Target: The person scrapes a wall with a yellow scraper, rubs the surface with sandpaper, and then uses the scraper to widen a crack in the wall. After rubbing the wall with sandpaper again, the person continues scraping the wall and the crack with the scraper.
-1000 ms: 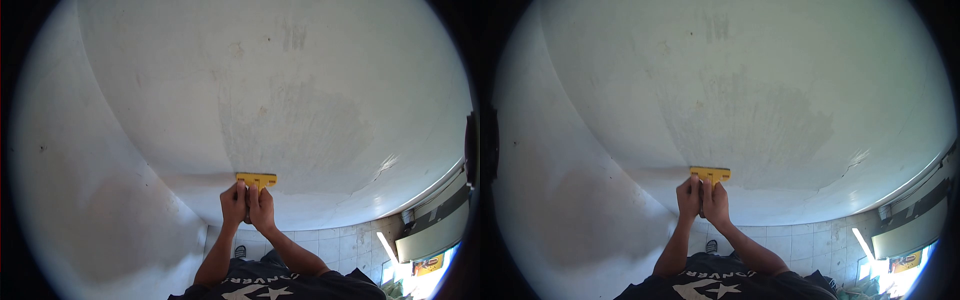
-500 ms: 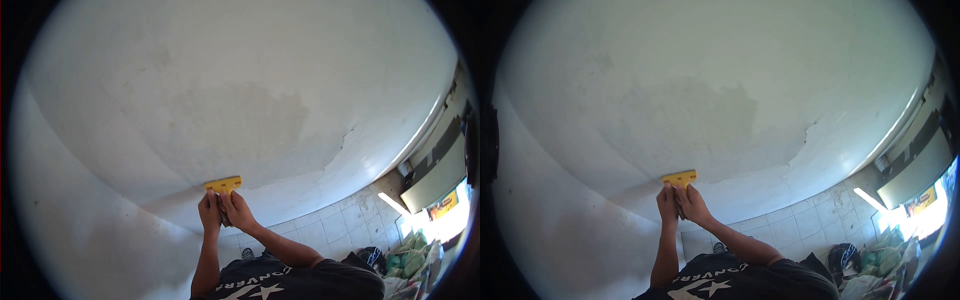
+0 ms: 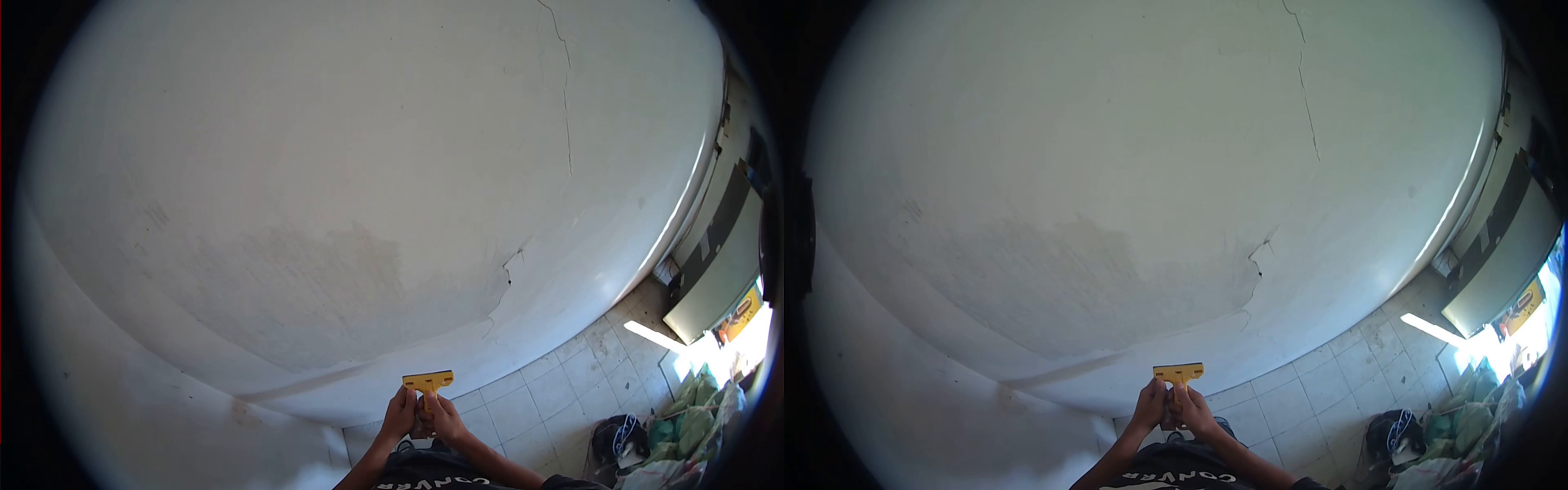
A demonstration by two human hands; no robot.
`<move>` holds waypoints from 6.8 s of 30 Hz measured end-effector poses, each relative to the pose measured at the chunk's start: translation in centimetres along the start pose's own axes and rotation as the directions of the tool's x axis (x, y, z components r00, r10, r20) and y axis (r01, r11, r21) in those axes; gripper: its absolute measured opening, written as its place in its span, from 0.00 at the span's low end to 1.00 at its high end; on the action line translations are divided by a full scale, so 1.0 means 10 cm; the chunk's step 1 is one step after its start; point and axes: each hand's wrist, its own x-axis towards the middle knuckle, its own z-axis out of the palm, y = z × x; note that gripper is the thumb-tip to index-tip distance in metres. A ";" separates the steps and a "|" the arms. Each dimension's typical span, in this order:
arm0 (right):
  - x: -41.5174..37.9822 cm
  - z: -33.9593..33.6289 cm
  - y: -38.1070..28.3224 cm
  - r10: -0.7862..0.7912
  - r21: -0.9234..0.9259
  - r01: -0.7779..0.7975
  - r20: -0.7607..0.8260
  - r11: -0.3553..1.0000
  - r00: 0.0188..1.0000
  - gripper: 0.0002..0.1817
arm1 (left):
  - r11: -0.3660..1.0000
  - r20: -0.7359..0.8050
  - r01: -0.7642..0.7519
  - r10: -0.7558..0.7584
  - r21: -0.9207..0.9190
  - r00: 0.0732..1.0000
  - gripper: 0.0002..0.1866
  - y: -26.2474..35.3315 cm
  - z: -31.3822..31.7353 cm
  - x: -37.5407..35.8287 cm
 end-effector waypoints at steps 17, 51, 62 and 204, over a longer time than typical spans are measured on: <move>0.28 0.29 -1.65 -0.430 -0.172 0.483 0.272 0.858 0.861 0.22 | 0.918 -0.289 -0.361 0.305 -0.166 0.907 0.29 1.65 0.46 0.75; 0.16 0.27 -1.88 -0.304 -0.089 0.339 0.277 0.936 0.912 0.22 | 0.924 -0.347 -0.361 0.299 -0.127 0.889 0.32 1.96 0.62 0.65; 0.19 0.18 -1.76 -0.284 -0.135 0.329 0.270 0.935 0.920 0.22 | 0.927 -0.392 -0.360 0.292 -0.109 0.872 0.32 1.81 0.68 0.64; -0.02 0.71 -2.38 -0.360 -0.050 0.391 0.297 0.919 0.884 0.19 | 0.915 -0.316 -0.364 0.298 -0.175 0.901 0.31 2.47 0.50 0.67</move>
